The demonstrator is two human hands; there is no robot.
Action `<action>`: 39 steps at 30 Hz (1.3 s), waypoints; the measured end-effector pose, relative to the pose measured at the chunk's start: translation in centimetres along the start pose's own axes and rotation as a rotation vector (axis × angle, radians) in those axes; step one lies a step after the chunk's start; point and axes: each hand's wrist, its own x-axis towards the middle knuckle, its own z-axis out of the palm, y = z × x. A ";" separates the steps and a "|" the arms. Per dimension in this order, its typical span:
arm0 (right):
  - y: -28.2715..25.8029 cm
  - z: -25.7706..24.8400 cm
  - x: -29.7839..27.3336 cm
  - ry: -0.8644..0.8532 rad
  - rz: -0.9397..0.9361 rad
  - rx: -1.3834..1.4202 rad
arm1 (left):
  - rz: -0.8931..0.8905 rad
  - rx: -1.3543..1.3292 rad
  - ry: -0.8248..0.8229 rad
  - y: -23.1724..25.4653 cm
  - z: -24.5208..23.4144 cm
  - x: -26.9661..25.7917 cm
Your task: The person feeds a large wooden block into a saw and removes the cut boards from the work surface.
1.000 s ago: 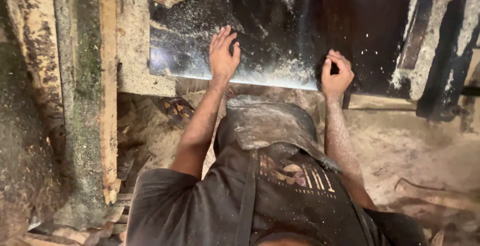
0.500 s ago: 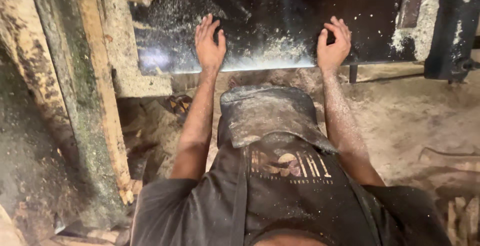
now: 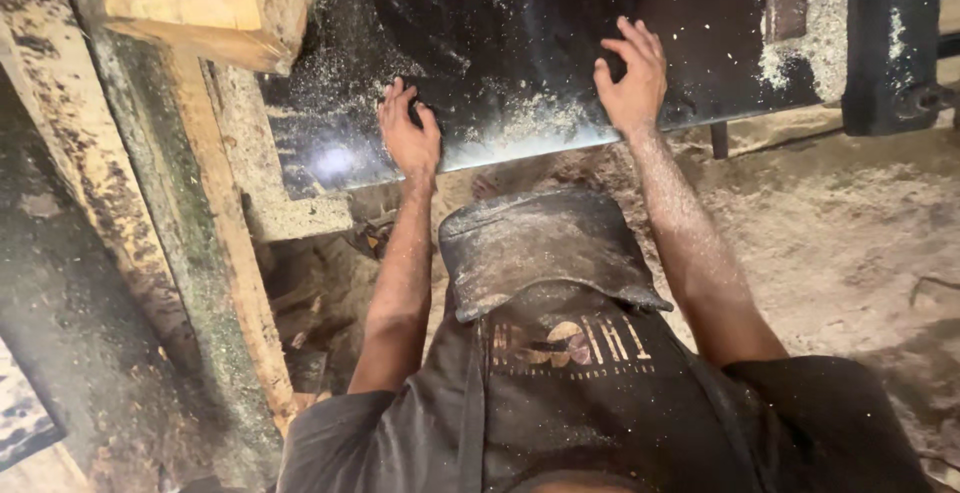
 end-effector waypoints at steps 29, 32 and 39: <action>0.8 0.0 4.1 -0.036 -0.064 0.059 | -0.061 0.075 0.019 2.1 1.5 2.1; 1.2 0.7 5.5 -0.059 -0.121 0.059 | 0.000 0.090 0.023 2.3 2.1 2.7; 1.8 1.7 7.1 -0.012 -0.057 0.131 | -0.063 0.052 -0.006 2.2 2.4 3.4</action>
